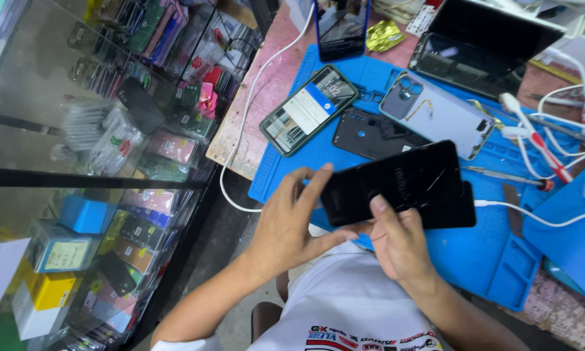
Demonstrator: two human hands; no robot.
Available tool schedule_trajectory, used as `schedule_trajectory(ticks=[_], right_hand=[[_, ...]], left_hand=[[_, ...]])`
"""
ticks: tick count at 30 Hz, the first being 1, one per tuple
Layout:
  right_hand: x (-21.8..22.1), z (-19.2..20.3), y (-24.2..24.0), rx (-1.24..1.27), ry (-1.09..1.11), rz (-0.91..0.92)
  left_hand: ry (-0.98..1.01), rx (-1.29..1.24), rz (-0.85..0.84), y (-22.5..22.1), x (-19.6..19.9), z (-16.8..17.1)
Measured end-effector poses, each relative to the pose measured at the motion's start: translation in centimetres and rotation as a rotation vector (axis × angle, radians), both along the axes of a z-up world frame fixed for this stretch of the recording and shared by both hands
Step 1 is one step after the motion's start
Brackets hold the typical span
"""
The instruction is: The person disassembles a mobile phone by removing the back cover and battery with a prying tool and hands, then works on internal components at a repair bench.
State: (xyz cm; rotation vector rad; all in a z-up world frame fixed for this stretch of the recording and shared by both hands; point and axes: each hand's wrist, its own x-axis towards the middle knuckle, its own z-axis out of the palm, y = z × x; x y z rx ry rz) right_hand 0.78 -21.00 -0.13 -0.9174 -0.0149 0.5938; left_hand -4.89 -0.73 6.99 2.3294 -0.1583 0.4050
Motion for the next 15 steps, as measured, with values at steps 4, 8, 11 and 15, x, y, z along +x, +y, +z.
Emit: schedule_trajectory(ticks=[4,8,11,15], right_hand=[[0.4,-1.3,0.2,-0.028,0.005,-0.008],[3.3,-1.3,-2.4,0.262,-0.11,-0.123],[7.3,1.5,-3.3,-0.063,-0.095,-0.147],[12.1,2.3,-0.5,-0.367,-0.168,0.113]], left_hand=[[0.023,-0.147,0.091,1.1,-2.1,-2.4],[-0.072,-0.211,0.304,3.9,-3.5,-4.2],[-0.012,-0.143,0.393,7.0,-2.2,-5.9],[-0.134,0.004,0.417,8.2,0.2,-8.0]])
